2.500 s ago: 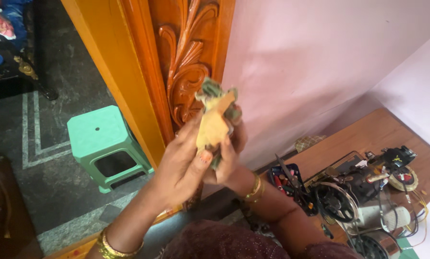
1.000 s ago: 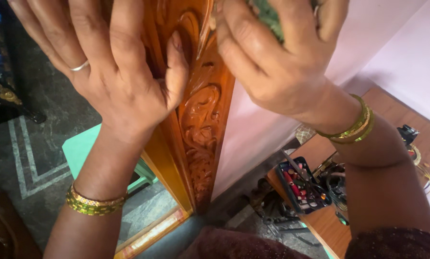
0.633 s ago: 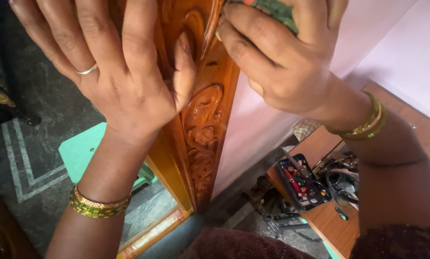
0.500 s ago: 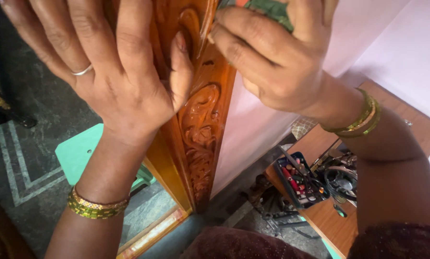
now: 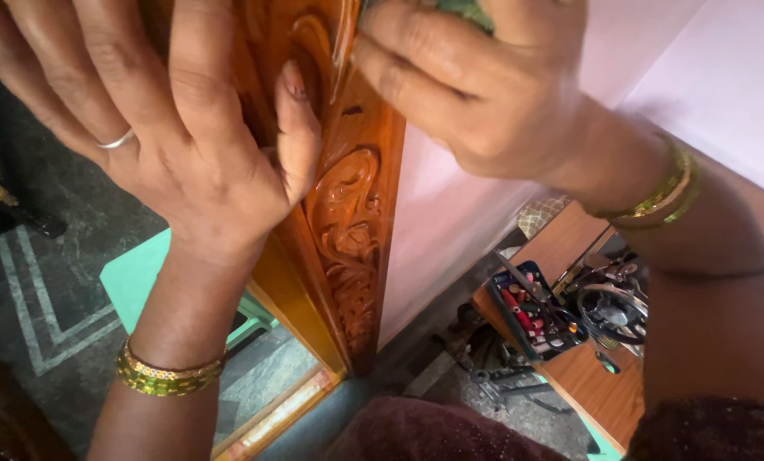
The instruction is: The person wipes a carved wooden door frame with a cloth, focusing on the intricate details and edges. The task involves moving the cloth along the surface to remove dust or dirt.
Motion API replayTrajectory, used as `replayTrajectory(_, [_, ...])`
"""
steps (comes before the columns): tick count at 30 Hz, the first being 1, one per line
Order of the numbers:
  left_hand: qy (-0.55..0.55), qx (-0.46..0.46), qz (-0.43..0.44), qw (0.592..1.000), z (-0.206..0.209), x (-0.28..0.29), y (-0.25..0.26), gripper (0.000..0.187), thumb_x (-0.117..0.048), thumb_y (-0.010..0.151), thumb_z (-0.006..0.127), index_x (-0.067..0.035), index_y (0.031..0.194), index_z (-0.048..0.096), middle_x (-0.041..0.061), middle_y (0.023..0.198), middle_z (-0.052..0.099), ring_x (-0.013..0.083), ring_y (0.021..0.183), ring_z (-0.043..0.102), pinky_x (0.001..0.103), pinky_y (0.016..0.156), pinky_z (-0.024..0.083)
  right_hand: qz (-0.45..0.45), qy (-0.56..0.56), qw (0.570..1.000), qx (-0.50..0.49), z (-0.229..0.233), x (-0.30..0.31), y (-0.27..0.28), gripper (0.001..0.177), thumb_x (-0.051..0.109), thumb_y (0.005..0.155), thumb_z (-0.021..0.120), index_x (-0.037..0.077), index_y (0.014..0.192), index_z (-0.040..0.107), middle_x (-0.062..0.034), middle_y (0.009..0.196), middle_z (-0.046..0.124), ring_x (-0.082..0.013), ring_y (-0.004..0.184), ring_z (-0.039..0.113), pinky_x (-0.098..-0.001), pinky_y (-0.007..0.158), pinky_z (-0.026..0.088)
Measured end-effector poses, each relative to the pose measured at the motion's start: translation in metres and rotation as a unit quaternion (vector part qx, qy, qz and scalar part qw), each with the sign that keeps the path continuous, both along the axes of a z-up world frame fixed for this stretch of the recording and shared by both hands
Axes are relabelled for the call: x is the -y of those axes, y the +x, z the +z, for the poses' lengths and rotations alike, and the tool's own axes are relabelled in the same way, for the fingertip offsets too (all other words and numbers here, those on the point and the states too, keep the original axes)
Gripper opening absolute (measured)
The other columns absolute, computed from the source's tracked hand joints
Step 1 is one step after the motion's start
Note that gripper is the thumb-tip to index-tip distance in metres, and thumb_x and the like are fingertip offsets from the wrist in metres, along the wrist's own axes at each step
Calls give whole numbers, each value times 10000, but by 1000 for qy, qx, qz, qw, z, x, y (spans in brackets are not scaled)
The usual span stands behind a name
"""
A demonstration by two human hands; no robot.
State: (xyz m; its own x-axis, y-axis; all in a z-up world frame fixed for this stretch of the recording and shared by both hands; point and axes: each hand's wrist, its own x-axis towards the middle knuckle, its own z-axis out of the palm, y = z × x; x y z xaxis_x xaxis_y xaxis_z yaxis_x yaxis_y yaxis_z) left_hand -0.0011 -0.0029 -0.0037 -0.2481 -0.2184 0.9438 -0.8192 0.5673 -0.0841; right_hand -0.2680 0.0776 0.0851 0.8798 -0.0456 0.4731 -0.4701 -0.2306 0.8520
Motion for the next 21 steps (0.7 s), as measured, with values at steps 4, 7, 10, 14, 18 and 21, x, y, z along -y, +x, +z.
replayTrajectory(4, [-17, 8, 21, 1000, -5, 7, -3, 724, -539, 989, 559, -122, 1580, 527, 280, 1564, 281, 525, 1460, 172, 733, 1232, 138, 36, 31, 999, 17, -8, 1, 3, 193, 108, 993, 701, 26, 1156, 766, -51, 1270, 692, -229, 1190, 589, -369, 1012, 371])
replayTrajectory(7, [0, 10, 27, 1000, -6, 3, -2, 724, -536, 993, 552, -123, 1586, 514, 281, 1567, 270, 537, 1462, 169, 730, 1242, 136, 43, 14, 999, 6, -7, 5, 0, 213, 113, 982, 694, 37, 1168, 765, -60, 1286, 701, -238, 1187, 576, -379, 1026, 372])
replayTrajectory(10, [26, 14, 24, 999, -2, -1, 1, 724, -536, 997, 542, -129, 1594, 493, 275, 1580, 257, 548, 1468, 163, 736, 1250, 132, 56, 10, 998, 20, -6, 7, 4, 208, 102, 980, 688, 30, 1163, 756, -68, 1275, 697, -248, 1188, 562, -386, 1027, 376])
replayTrajectory(14, [52, 19, 26, 998, -3, -3, 1, 726, -540, 1006, 535, -134, 1604, 462, 272, 1586, 240, 537, 1482, 153, 753, 1252, 120, 60, 28, 997, 39, -6, 1, 13, 187, 89, 980, 693, 14, 1136, 762, -66, 1224, 696, -246, 1172, 565, -383, 996, 382])
replayTrajectory(18, [32, 16, 22, 999, -6, -1, -1, 717, -525, 1005, 560, -121, 1589, 461, 279, 1557, 260, 555, 1441, 145, 752, 1223, 131, 48, 70, 996, 37, -5, -3, 9, 167, 55, 1020, 682, 19, 1159, 767, -54, 1243, 705, -215, 1175, 569, -331, 977, 413])
replayTrajectory(21, [24, 14, 12, 1000, -5, 0, 0, 706, -502, 995, 573, -114, 1576, 471, 270, 1555, 304, 551, 1440, 183, 756, 1209, 139, 61, 78, 993, 60, -2, 4, 7, 260, -10, 986, 658, 1, 1215, 781, -59, 1261, 709, -182, 1166, 593, -301, 958, 463])
